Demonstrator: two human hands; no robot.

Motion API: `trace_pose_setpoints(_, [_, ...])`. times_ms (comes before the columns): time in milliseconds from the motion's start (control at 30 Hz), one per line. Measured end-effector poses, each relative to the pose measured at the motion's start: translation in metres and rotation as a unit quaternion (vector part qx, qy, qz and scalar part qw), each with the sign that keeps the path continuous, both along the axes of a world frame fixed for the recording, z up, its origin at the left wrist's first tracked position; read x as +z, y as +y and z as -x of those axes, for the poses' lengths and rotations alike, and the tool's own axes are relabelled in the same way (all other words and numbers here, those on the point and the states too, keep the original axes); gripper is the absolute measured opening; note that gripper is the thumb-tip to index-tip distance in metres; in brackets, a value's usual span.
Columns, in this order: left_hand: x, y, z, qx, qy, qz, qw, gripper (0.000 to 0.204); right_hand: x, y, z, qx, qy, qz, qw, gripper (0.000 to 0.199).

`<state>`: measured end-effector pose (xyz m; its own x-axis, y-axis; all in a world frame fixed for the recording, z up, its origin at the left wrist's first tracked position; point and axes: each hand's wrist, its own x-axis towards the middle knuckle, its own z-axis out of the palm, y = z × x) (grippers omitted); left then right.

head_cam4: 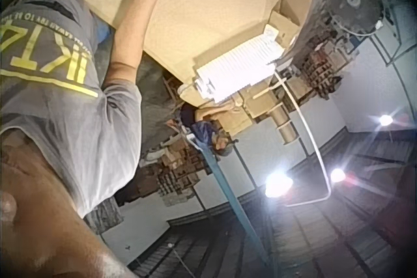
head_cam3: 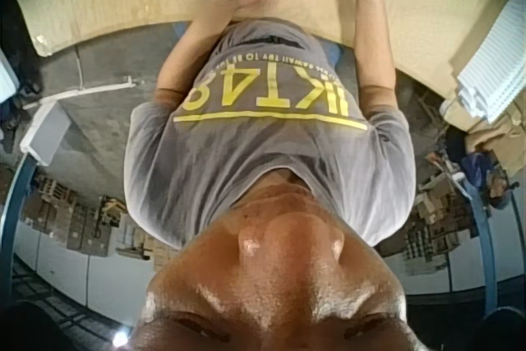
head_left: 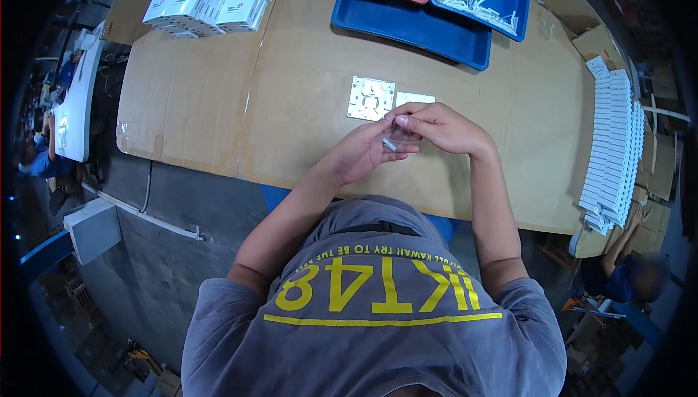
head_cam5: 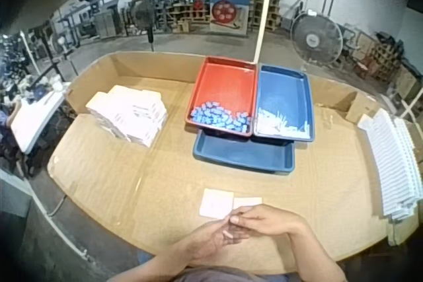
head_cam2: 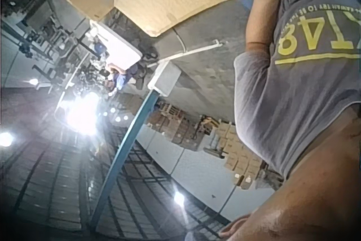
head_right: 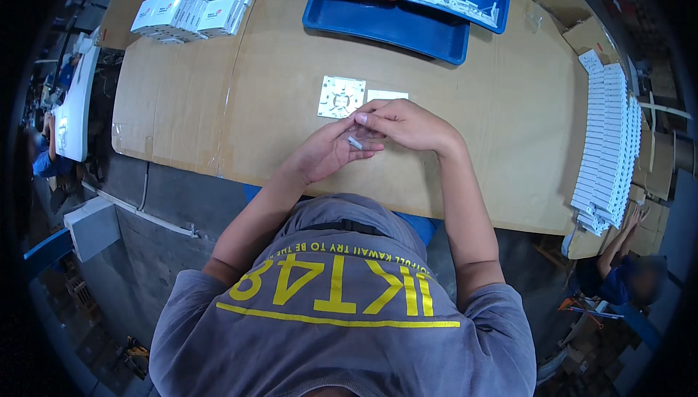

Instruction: The person picks up a small bag of screws and a white base, then empties the screws onto the base. They retrieve blue components from a tray, insert them into the base, snap a white cover over the assembly, and place the completed unit onto a stack.

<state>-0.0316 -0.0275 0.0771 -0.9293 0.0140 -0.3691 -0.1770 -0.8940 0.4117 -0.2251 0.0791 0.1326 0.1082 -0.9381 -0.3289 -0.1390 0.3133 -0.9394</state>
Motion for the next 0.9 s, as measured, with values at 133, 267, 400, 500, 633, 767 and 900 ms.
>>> trace_pose_setpoints(133, [-0.002,0.002,0.002,-0.004,0.003,0.009,1.000,0.042,-0.004,-0.003,-0.002,0.011,0.021,-0.024,0.999,0.046])
trace_pose_setpoints(267, [-0.001,0.003,0.003,0.004,-0.007,0.026,1.000,0.042,-0.002,-0.006,0.002,0.011,0.016,-0.010,1.000,0.046])
trace_pose_setpoints(400, [-0.001,0.002,0.003,0.017,-0.006,0.005,1.000,0.041,0.004,-0.010,0.004,-0.009,0.014,-0.024,1.000,0.047])
trace_pose_setpoints(500, [-0.006,0.002,0.006,0.001,-0.008,0.054,0.999,0.042,-0.003,-0.010,0.001,0.008,0.039,-0.026,0.999,0.047])
trace_pose_setpoints(633, [-0.004,0.001,0.003,0.008,-0.013,0.059,0.998,0.046,-0.005,-0.009,0.017,-0.012,0.040,0.016,0.999,0.041])
trace_pose_setpoints(767, [-0.009,-0.004,-0.004,-0.004,-0.001,0.001,1.000,0.050,0.011,-0.020,0.067,-0.119,0.084,0.070,0.987,0.030])
trace_pose_setpoints(900, [-0.031,-0.002,-0.006,-0.018,0.030,-0.017,0.999,0.054,0.002,-0.035,0.142,-0.309,0.311,0.109,0.892,0.022])
